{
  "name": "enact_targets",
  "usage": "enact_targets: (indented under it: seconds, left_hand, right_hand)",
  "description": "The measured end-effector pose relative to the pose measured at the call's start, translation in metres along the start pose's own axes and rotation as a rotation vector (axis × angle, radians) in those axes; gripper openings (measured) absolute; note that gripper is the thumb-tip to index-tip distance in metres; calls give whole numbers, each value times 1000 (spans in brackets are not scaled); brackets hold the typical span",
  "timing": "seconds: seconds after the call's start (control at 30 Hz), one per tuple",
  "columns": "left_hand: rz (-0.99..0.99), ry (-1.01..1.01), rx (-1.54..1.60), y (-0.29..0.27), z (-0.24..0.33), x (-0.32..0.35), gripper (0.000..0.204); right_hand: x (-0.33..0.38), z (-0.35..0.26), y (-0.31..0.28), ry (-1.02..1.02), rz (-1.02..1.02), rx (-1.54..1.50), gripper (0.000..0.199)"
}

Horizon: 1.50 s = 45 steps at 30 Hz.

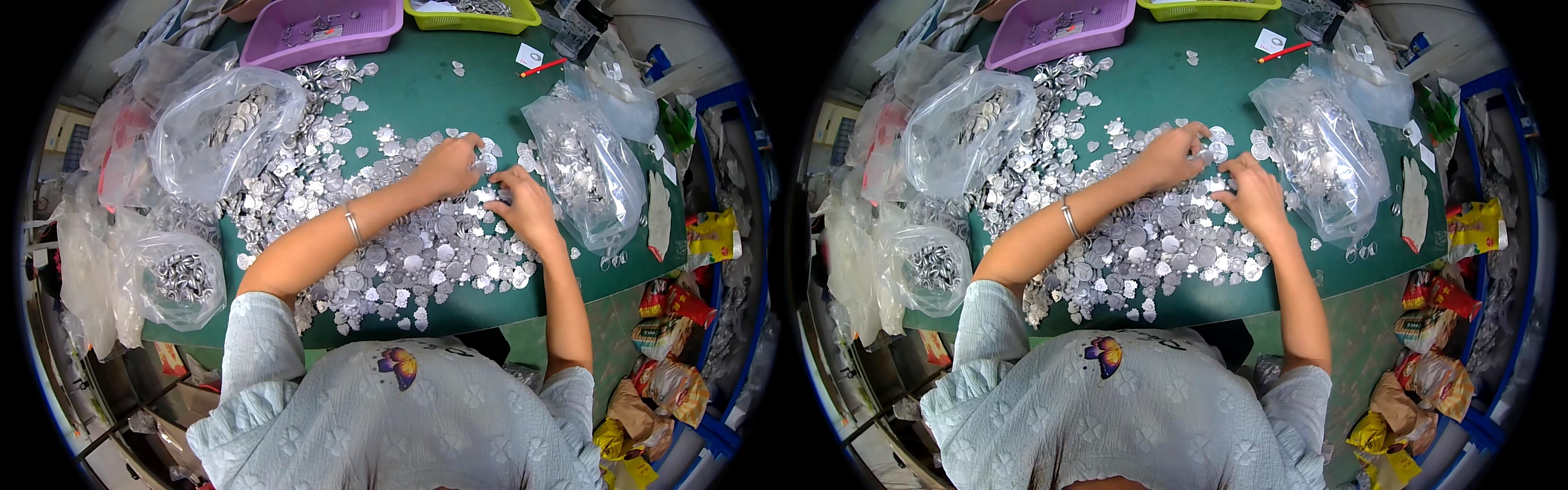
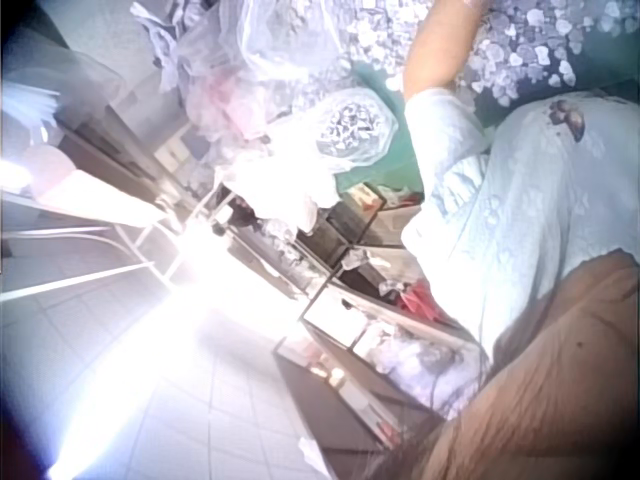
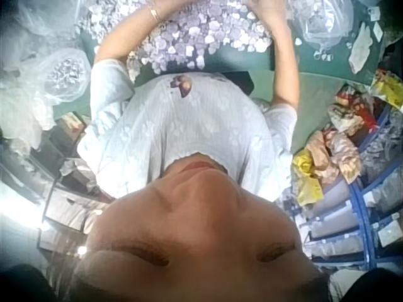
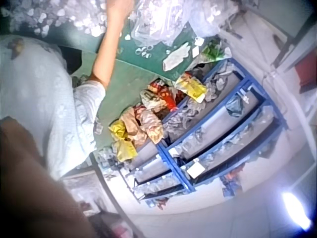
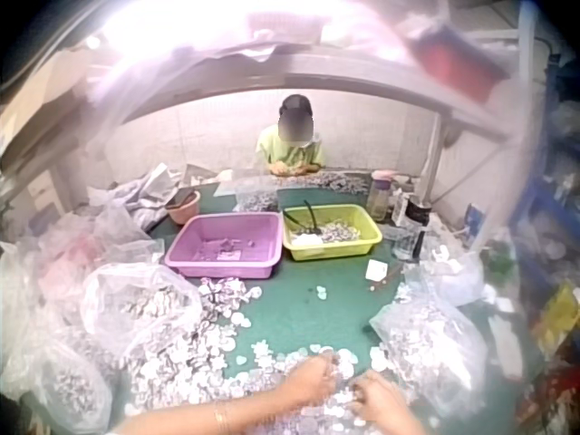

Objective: The person sorts a large pile of silver sequins on a green table by hand. They pick up handfuls of sequins, separate them, and place them into clear plastic bags and colored trays. The process involves repetitive picking, sifting, and bagging of the small metallic items.

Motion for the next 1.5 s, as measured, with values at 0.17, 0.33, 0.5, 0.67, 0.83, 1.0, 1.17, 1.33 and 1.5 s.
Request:
enact_targets:
  seconds: [0.17,0.33,0.5,0.67,0.83,1.0,1.17,1.33,1.5]
  left_hand:
    - [-184,-315,855,-42,0,9,27]
    - [-123,-170,463,-51,-3,25,23]
    - [-47,-270,878,-69,-5,38,11]
    - [74,-348,872,-75,-7,44,5]
    - [27,-125,105,-72,-35,46,14]
    - [-107,-50,-350,-72,-24,59,23]
    - [-182,-36,-472,-77,-18,62,28]
    - [-242,-13,-561,-82,-14,60,23]
    - [-257,88,-576,-81,-14,48,24]
  right_hand:
    - [0,-3,-5,-82,-81,51,38]
    - [-8,4,-2,15,-179,63,36]
    - [-10,-4,-9,35,-191,102,33]
    - [-11,-1,-8,54,-197,4,32]
    - [-11,6,-14,64,-348,-29,31]
    - [-17,14,-11,-19,-427,-1356,12]
    - [-40,-23,18,45,-489,-1871,20]
    - [-64,-29,27,72,-211,-890,30]
    - [-69,-37,43,-2,-25,-227,54]
Point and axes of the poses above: each hand's wrist, its own x-axis away from the middle knuckle, its own y-axis out of the palm, z = x × y, the point moved 1 cm from there along -x, towards the middle knuckle, and after that the axes turned 5 degrees about -z, right-handed, at the moved point
